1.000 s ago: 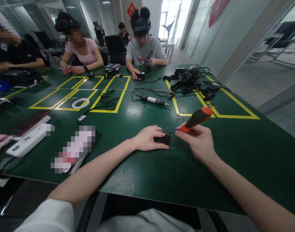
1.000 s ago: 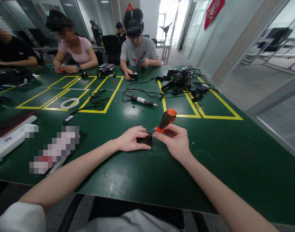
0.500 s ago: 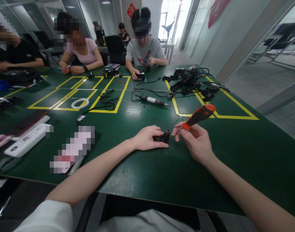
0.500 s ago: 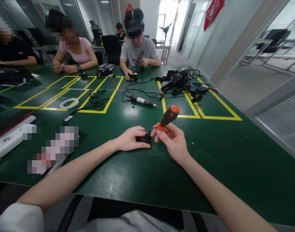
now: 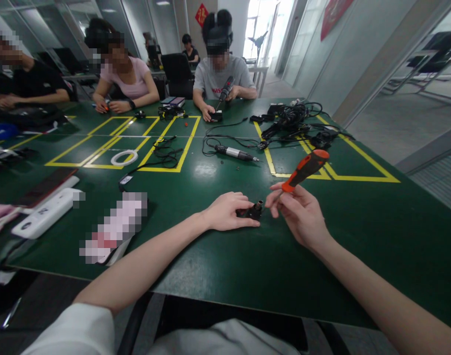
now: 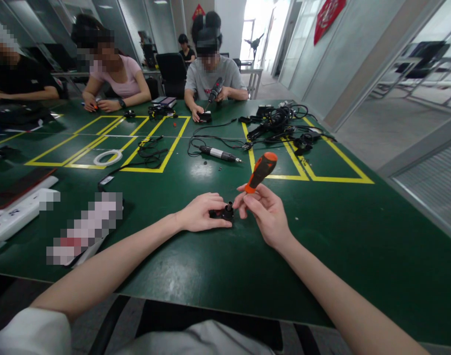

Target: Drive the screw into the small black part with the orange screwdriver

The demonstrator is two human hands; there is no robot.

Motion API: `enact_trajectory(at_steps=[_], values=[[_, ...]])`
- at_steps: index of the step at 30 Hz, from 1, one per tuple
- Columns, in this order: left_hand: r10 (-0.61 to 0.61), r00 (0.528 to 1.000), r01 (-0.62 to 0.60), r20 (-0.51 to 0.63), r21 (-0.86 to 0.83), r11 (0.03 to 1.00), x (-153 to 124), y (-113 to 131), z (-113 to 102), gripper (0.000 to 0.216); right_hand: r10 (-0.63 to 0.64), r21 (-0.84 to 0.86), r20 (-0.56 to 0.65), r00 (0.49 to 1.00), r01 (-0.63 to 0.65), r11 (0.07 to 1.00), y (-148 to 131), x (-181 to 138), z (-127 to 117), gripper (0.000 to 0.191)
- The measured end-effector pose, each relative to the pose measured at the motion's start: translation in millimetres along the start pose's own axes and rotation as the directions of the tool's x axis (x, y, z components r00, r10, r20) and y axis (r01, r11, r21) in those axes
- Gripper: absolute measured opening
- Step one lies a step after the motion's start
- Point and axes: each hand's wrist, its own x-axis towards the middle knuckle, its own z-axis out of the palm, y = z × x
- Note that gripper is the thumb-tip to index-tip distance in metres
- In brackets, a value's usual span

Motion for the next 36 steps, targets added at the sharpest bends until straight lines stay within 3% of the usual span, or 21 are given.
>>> enact_trajectory(at_steps=[7,13,23,29,36], values=[[-0.006,1.0,0.005,-0.023,-0.033,0.999,-1.2,-0.2,-0.5,0.041,-0.021,-0.027,-0.066,0.998,0.019,0.999,0.7,2.5,-1.3,0.035],[-0.015,1.0,0.013,-0.024,-0.051,0.999,-0.7,-1.9,0.6,0.043,0.02,-0.029,-0.005,1.0,-0.02,0.999,-1.0,1.6,1.4,0.036],[-0.01,1.0,0.009,-0.019,-0.091,0.996,-1.6,-0.7,-1.0,0.044,0.005,-0.061,-0.044,0.999,-0.008,0.998,1.8,3.0,-1.0,0.039],[-0.008,1.0,0.005,-0.027,-0.107,0.994,-1.1,-1.0,-1.1,0.045,0.027,0.029,-0.024,0.999,-0.026,0.999,0.5,1.8,1.2,0.038],[0.0,1.0,-0.003,-0.028,-0.122,0.993,-1.1,0.7,-2.2,0.045,-0.014,-0.031,-0.064,0.998,0.012,0.999,4.4,2.3,-0.5,0.036]])
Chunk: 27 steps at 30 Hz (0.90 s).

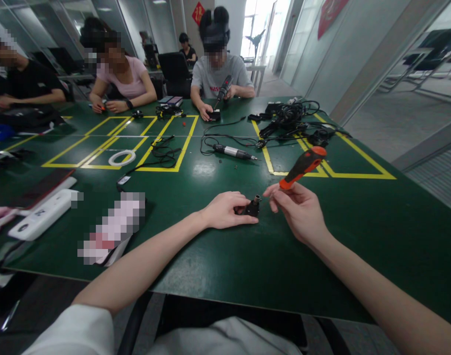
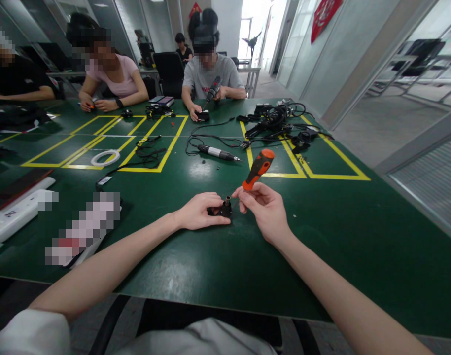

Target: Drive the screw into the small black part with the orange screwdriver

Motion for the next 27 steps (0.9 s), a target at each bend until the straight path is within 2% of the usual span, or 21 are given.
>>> enact_trajectory(at_steps=[8,14,17,20,23,25,27], values=[[-0.027,1.0,0.027,0.004,-0.016,1.0,0.4,-0.1,0.4,0.045,-0.01,0.015,0.078,0.997,0.009,1.0,1.9,-1.4,-0.9,0.031],[-0.043,0.999,0.043,0.003,-0.066,0.997,0.3,1.8,-0.6,0.045,-0.013,-0.011,-0.018,1.0,0.013,1.0,4.8,0.9,-2.1,0.037],[-0.062,0.998,0.063,0.005,-0.104,0.993,0.5,3.5,-1.3,0.043,-0.025,-0.048,-0.021,0.999,0.024,0.999,4.1,1.7,-2.2,0.034],[-0.109,0.994,0.107,-0.003,-0.154,0.982,0.5,5.0,-1.9,0.046,-0.019,-0.029,0.012,1.0,0.019,0.999,1.8,0.9,-1.1,0.034],[-0.189,0.982,0.183,-0.005,-0.231,0.956,0.0,6.2,-2.9,0.05,-0.07,0.001,-0.037,0.997,0.07,0.998,0.1,0.2,-0.9,0.035],[-0.245,0.969,0.239,0.019,-0.301,0.923,-0.8,7.1,-4.3,0.051,-0.119,-0.043,-0.077,0.99,0.116,0.992,0.4,0.7,-2.2,0.034],[-0.285,0.957,0.281,0.046,-0.375,0.883,-1.6,7.8,-6.3,0.049,-0.135,-0.159,-0.055,0.989,0.125,0.979,1.8,1.8,-4.2,0.033]])
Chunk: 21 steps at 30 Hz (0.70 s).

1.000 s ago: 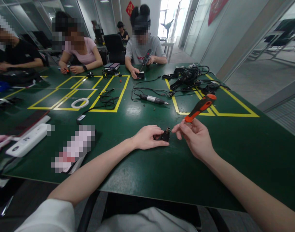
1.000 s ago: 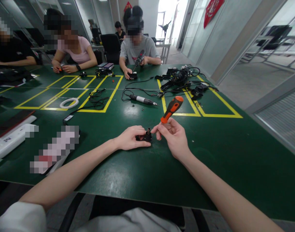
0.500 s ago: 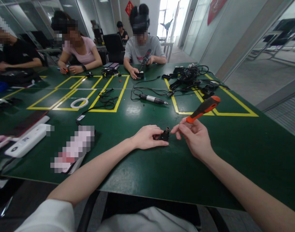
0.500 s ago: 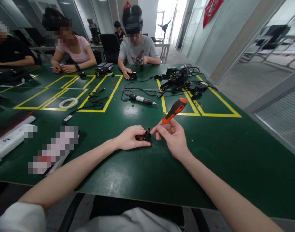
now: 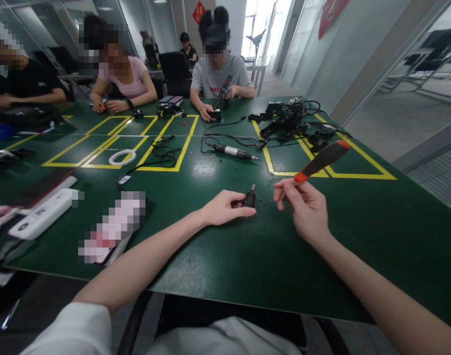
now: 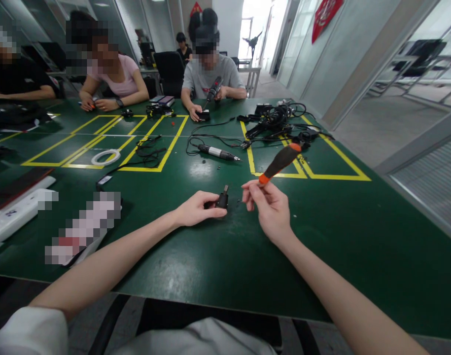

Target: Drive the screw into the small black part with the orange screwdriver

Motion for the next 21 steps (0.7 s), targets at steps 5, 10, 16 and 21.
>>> enact_trajectory(at_steps=[5,10,16,21], values=[[-0.045,0.999,0.043,-0.005,-0.165,0.985,-1,3,-3,0.043,0.016,-0.322,0.191,0.981,0.048,0.946,2,1,-2,0.027],[-0.064,0.998,0.055,-0.03,-0.242,0.969,-1,5,5,0.042,0.071,-0.44,0.402,0.913,0.124,0.89,0,-1,-1,0.026],[-0.08,0.996,0.068,-0.041,-0.233,0.97,-3,8,11,0.041,0.093,-0.481,0.488,0.868,0.179,0.858,-2,-3,-1,0.03],[-0.076,0.996,0.066,-0.041,-0.203,0.977,-5,10,11,0.043,0.105,-0.492,0.496,0.862,0.179,0.852,-5,-2,0,0.032]])
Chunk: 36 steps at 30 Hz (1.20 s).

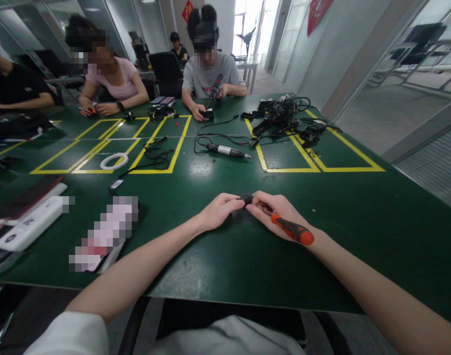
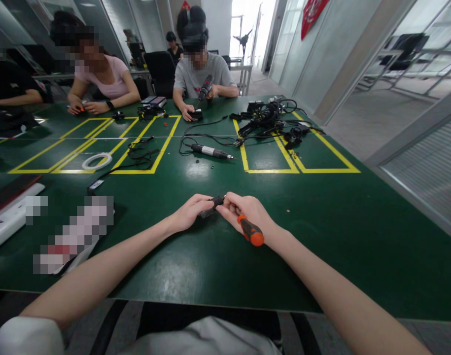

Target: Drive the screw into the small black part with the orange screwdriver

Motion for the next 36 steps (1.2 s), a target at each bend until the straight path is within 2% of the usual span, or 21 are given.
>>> enact_trajectory(at_steps=[7,12,15,18,21,24,26,32,36], values=[[0.015,1.0,-0.017,0.018,0.124,0.992,-1,3,-3,0.039,-0.02,-0.028,-0.004,1.0,0.02,0.999,4,2,-2,0.029],[0.03,0.998,-0.015,-0.06,0.237,0.971,1,2,-8,0.038,-0.004,0.001,-0.02,1.0,0.004,1.0,9,4,-6,0.031],[0.061,0.984,-0.006,-0.167,0.309,0.951,4,-1,-12,0.039,0.045,0.074,-0.134,0.99,-0.035,0.997,11,5,-8,0.037],[0.111,0.953,0.008,-0.281,0.391,0.92,7,-6,-16,0.038,0.118,0.179,-0.277,0.954,-0.069,0.981,13,6,-11,0.043],[0.156,0.934,0.012,-0.322,0.465,0.885,9,-9,-18,0.034,0.231,0.27,-0.33,0.915,-0.143,0.952,16,7,-16,0.045],[0.177,0.94,0.004,-0.293,0.527,0.85,8,-11,-18,0.031,0.377,0.331,-0.302,0.876,-0.275,0.903,23,9,-20,0.048],[0.18,0.951,-0.009,-0.252,0.558,0.83,7,-13,-18,0.033,0.401,0.355,-0.3,0.866,-0.289,0.889,27,10,-19,0.048],[0.176,0.968,-0.045,-0.181,0.563,0.825,8,-17,-19,0.034,0.268,0.477,-0.279,0.922,-0.109,0.872,25,14,-13,0.048],[0.17,0.978,-0.094,-0.123,0.471,0.877,8,-17,-25,0.062,0.222,0.491,-0.318,0.922,-0.04,0.87,18,13,-12,0.051]])
